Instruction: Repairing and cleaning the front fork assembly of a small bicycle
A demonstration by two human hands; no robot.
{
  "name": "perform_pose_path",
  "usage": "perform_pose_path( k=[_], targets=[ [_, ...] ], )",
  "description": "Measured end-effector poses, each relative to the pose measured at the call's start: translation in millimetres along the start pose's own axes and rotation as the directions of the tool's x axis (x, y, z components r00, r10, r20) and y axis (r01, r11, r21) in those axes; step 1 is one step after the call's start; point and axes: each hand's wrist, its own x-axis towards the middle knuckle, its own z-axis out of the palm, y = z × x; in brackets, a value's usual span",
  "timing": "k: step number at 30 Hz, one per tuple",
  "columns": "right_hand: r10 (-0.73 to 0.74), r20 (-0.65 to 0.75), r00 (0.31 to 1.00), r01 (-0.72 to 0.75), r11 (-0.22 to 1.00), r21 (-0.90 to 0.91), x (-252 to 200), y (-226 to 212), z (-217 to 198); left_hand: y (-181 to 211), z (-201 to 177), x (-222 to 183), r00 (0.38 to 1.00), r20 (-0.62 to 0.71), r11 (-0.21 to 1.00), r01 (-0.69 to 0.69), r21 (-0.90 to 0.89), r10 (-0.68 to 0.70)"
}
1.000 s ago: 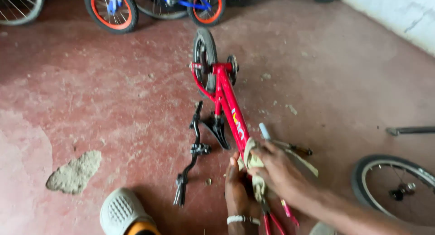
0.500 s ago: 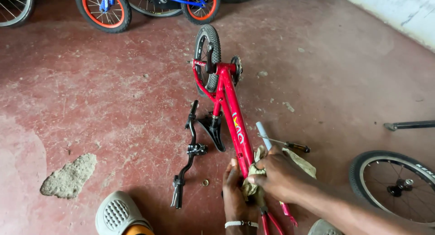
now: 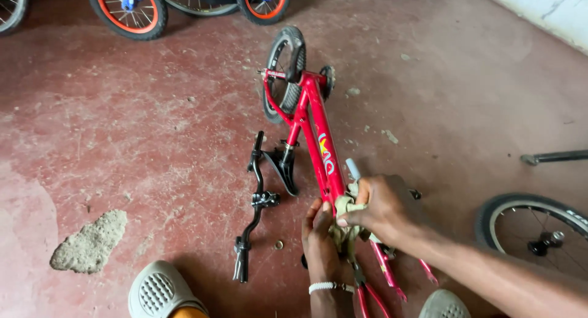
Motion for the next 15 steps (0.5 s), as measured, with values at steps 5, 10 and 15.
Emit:
perform_pose_path(
  k=[5, 10, 15],
  targets=[
    [0.03, -0.029, 0.999, -0.037, 0.958, -0.285, -4, -4, -1, -6, -5, 10, 0.999, 0.03, 0.994, 0.031, -0.105, -0.028],
    [0.181, 0.001, 0.984, -0.165, 0.899, -0.406, -12, -1, 1, -25, -23, 36, 0.999, 0.036, 1.0, -0.004, -0.025, 0.005],
    [0.272, 0.051, 0.961, -0.231, 0.889, -0.395, -16, -11, 2, -11, -6, 18, 0.998, -0.019, 0.984, 0.054, -0.169, -0.058]
  ],
)
